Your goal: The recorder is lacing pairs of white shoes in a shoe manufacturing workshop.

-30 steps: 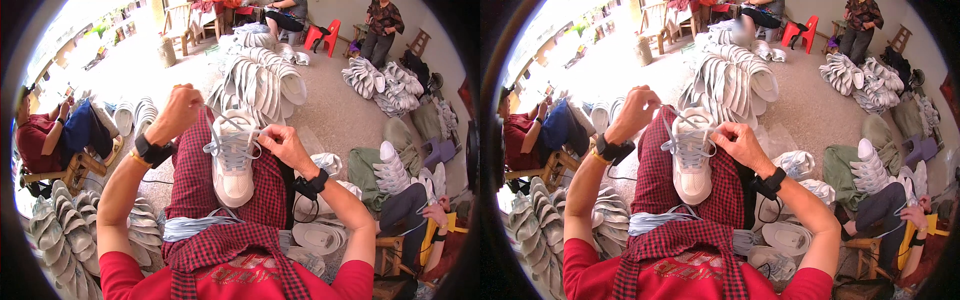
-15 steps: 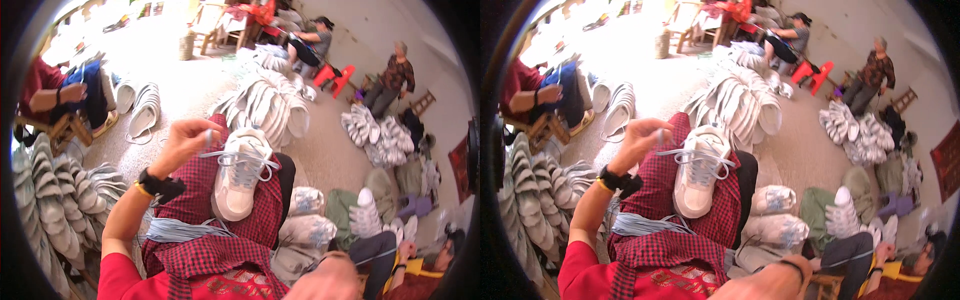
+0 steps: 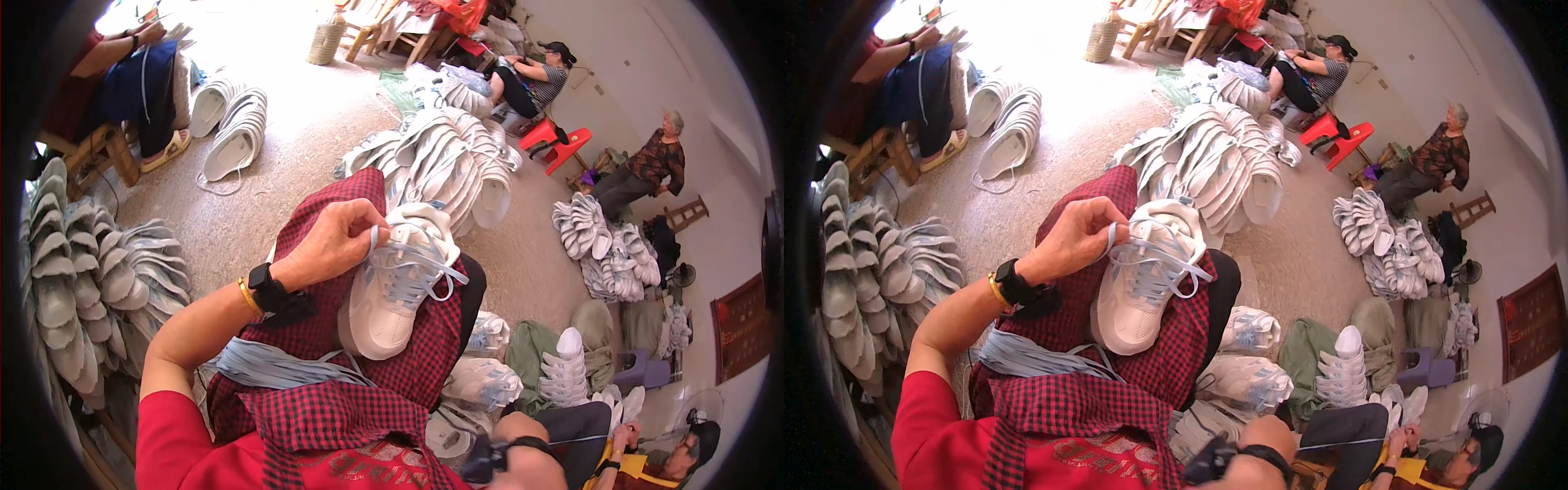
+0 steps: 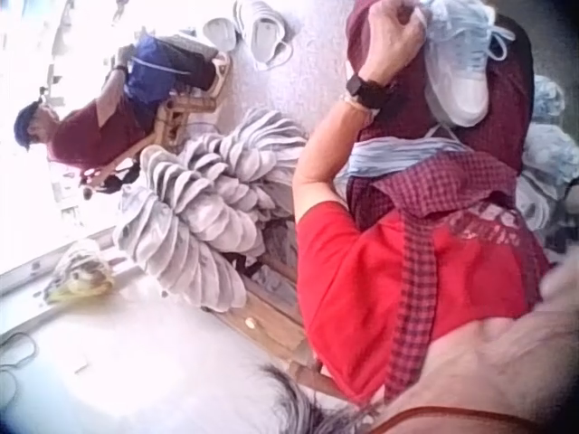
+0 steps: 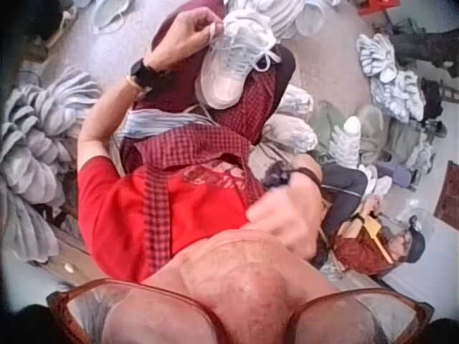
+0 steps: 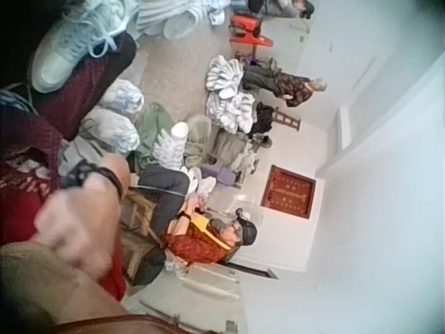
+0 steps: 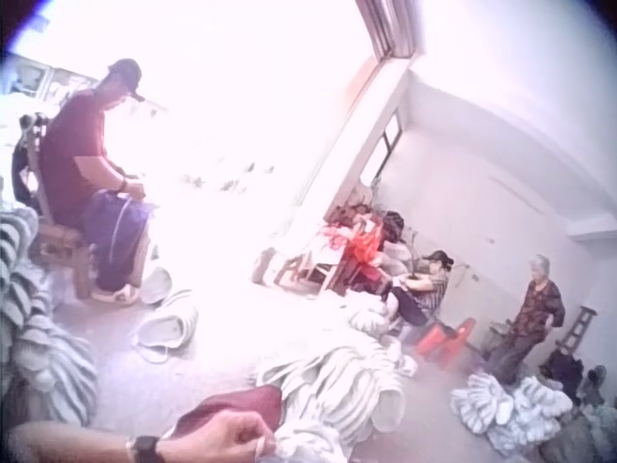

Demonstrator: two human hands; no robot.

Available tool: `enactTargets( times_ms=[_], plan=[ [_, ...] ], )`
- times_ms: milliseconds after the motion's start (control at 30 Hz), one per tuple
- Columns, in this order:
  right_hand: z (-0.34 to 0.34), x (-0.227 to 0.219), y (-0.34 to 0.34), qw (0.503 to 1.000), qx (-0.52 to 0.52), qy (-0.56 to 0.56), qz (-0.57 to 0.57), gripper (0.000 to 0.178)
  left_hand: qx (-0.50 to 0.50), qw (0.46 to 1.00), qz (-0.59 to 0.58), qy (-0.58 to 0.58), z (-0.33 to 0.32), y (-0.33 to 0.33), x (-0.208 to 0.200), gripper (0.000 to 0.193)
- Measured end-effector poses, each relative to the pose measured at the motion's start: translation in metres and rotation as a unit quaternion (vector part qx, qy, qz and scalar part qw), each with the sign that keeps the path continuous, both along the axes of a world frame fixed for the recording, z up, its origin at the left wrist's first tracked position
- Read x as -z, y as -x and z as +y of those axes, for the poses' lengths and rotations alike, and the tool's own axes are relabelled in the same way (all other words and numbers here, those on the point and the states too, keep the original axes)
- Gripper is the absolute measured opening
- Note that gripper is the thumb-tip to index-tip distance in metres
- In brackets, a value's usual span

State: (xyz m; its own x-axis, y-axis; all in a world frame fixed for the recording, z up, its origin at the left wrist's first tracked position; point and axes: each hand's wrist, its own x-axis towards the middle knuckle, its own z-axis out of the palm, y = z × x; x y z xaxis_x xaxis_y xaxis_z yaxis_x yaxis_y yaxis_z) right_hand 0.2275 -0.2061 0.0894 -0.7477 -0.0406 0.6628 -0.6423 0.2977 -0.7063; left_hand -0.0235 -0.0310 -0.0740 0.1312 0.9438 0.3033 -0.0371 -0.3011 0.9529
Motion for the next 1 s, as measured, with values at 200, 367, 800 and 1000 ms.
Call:
enactTargets(
  times_ms=[200,367,800,1000],
  plan=[
    [-0.014,0.033,-0.139,0.876,0.455,-0.149,-0.063,0.021,0.004,0.999,-0.020,0.047,-0.007,0.008,0.003,0.014],
    [0.047,0.064,-0.107,0.579,0.770,-0.251,-0.098,0.011,-0.022,1.000,-0.001,0.017,-0.012,0.005,0.001,0.014],
    [0.114,0.147,-0.084,0.629,0.548,-0.045,-0.549,0.054,-0.110,0.987,0.063,-0.095,-0.011,-0.011,-0.009,0.006],
    [0.147,0.064,-0.029,0.696,0.656,-0.012,-0.291,0.018,-0.103,0.964,0.160,-0.184,-0.013,-0.014,-0.002,0.008]
  ],
)
